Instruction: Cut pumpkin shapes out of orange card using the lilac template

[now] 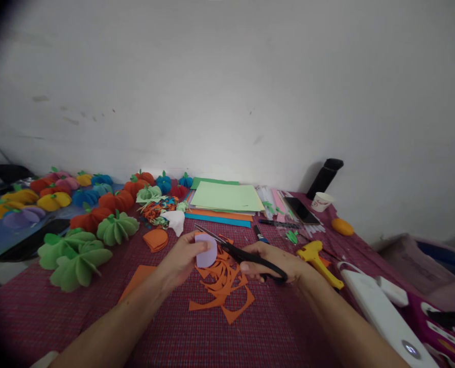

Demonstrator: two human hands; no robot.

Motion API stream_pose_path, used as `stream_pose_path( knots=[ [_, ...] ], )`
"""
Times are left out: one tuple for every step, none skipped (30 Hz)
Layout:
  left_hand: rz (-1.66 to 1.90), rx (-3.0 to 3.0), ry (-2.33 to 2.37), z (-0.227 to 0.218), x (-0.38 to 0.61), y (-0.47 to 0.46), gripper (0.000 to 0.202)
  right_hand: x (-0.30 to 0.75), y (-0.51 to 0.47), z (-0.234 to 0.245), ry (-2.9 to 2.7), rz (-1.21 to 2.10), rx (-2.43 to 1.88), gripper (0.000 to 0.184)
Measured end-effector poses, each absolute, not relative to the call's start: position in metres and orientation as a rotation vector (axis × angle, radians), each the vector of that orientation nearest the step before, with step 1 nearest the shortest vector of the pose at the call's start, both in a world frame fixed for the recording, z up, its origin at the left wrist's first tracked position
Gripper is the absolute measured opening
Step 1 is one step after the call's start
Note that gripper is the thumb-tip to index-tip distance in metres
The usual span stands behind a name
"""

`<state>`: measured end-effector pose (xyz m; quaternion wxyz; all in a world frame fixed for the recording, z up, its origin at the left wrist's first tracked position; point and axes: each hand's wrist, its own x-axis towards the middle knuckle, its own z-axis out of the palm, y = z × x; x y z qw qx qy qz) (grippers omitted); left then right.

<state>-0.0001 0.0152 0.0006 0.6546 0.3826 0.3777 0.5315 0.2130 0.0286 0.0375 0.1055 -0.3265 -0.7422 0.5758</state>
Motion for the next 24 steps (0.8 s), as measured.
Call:
stream_pose_path(
  knots=[
    [1.200, 0.872, 0.863, 0.001, 0.000, 0.015, 0.012, 0.214, 0.029, 0.038, -2.195, 1.696, -0.972, 0.039],
    [1.193, 0.875, 0.872, 0.000, 0.000, 0.015, 0.012, 0.215, 0.030, 0.039, -2.208, 1.692, -0.980, 0.038],
    [1.185, 0.877, 0.882, 0.000, 0.000, 0.015, 0.012, 0.217, 0.031, 0.039, -2.226, 1.684, -0.989, 0.038],
    [1.176, 0.878, 0.892, 0.000, 0.000, 0.016, 0.013, 0.219, 0.032, 0.040, -2.250, 1.675, -0.999, 0.037],
    [1.167, 0.880, 0.902, -0.001, 0.000, 0.016, 0.013, 0.221, 0.034, 0.040, -2.278, 1.666, -1.007, 0.037],
    [1.158, 0.883, 0.910, -0.001, 0.000, 0.016, 0.013, 0.223, 0.035, 0.040, -2.308, 1.657, -1.013, 0.038],
    [1.150, 0.886, 0.916, -0.002, 0.000, 0.016, 0.013, 0.225, 0.037, 0.041, -2.339, 1.652, -1.016, 0.039],
    [1.139, 0.891, 0.920, -0.003, 0.000, 0.016, 0.013, 0.226, 0.038, 0.042, -2.370, 1.651, -1.018, 0.039],
    [1.127, 0.896, 0.924, -0.004, 0.000, 0.017, 0.013, 0.228, 0.040, 0.043, -2.399, 1.647, -1.018, 0.039],
    [1.115, 0.901, 0.927, -0.004, 0.000, 0.017, 0.013, 0.229, 0.041, 0.045, -2.423, 1.636, -1.017, 0.039],
    [1.104, 0.906, 0.927, -0.005, 0.000, 0.017, 0.013, 0.230, 0.042, 0.046, -2.444, 1.624, -1.019, 0.038],
    [1.096, 0.911, 0.926, -0.005, 0.000, 0.017, 0.013, 0.231, 0.042, 0.048, -2.461, 1.609, -1.019, 0.037],
    [1.089, 0.916, 0.927, -0.005, 0.000, 0.017, 0.012, 0.232, 0.043, 0.050, -2.478, 1.597, -1.019, 0.036],
    [1.084, 0.920, 0.928, -0.006, 0.001, 0.017, 0.012, 0.233, 0.043, 0.051, -2.491, 1.589, -1.022, 0.036],
    [1.078, 0.923, 0.929, -0.006, 0.001, 0.017, 0.011, 0.233, 0.044, 0.052, -2.506, 1.582, -1.028, 0.035],
    [1.071, 0.927, 0.930, -0.005, 0.001, 0.017, 0.011, 0.234, 0.045, 0.053, -2.522, 1.573, -1.030, 0.035],
    [1.064, 0.931, 0.933, -0.005, 0.001, 0.016, 0.010, 0.235, 0.046, 0.054, -2.540, 1.561, -1.027, 0.035],
    [1.057, 0.933, 0.936, -0.005, 0.001, 0.016, 0.010, 0.235, 0.047, 0.054, -2.557, 1.551, -1.019, 0.035],
    [1.053, 0.935, 0.937, -0.005, 0.001, 0.016, 0.010, 0.236, 0.049, 0.054, -2.572, 1.547, -1.009, 0.034],
    [1.050, 0.937, 0.937, -0.004, 0.001, 0.016, 0.010, 0.236, 0.051, 0.054, -2.585, 1.550, -0.997, 0.034],
    [1.047, 0.938, 0.938, -0.005, 0.001, 0.015, 0.010, 0.237, 0.052, 0.054, -2.597, 1.562, -0.987, 0.034],
    [1.041, 0.940, 0.938, -0.005, 0.001, 0.015, 0.010, 0.238, 0.054, 0.054, -2.608, 1.576, -0.980, 0.034],
    [1.034, 0.942, 0.936, -0.005, 0.001, 0.015, 0.011, 0.238, 0.056, 0.054, -2.620, 1.584, -0.975, 0.033],
    [1.027, 0.943, 0.934, -0.005, 0.001, 0.015, 0.011, 0.239, 0.057, 0.054, -2.633, 1.587, -0.972, 0.033]
  ],
)
